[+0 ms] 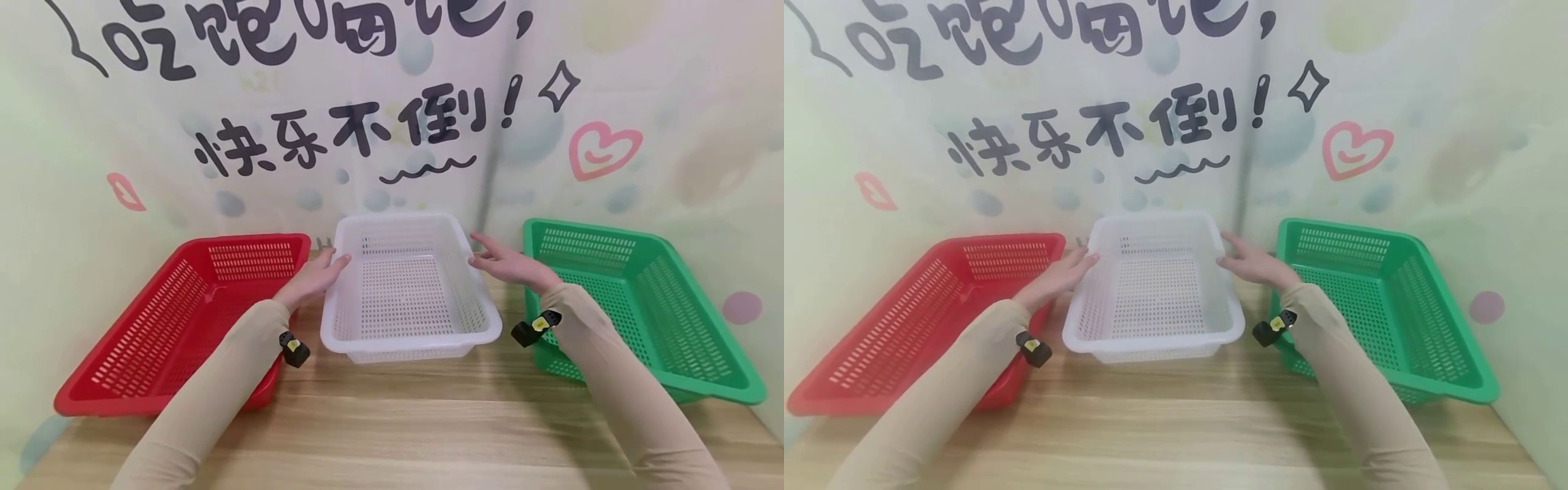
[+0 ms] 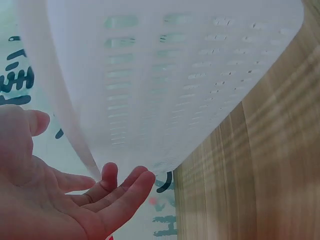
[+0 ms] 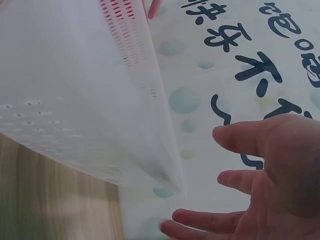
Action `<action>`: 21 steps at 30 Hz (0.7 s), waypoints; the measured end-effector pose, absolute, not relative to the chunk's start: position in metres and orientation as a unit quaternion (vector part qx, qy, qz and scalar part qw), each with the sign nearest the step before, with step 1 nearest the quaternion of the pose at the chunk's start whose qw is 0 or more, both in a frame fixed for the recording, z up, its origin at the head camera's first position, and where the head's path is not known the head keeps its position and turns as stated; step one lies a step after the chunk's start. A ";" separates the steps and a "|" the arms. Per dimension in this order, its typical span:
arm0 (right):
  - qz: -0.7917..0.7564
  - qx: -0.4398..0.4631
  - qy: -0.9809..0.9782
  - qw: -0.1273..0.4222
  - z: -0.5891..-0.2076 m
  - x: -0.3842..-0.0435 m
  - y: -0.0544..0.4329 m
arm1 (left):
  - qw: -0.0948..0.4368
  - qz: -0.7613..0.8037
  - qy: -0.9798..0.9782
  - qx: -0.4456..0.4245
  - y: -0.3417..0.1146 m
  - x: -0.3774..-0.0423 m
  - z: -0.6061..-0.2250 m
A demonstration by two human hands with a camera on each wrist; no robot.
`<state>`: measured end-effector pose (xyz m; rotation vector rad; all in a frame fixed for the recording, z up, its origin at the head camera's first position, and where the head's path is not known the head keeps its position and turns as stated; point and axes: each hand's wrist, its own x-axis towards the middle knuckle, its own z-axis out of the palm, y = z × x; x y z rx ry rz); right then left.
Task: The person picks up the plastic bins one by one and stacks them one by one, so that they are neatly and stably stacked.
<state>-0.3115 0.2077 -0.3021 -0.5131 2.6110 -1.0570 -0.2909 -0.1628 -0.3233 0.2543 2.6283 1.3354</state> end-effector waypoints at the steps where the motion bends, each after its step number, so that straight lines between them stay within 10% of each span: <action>1: -0.367 -0.177 0.902 0.142 -0.304 -0.312 0.207 | 0.094 0.453 0.882 0.083 -0.164 -0.292 -0.324; 21: -0.395 -0.150 0.894 0.147 -0.312 -0.317 0.205 | 0.092 0.514 0.852 0.037 -0.173 -0.306 -0.322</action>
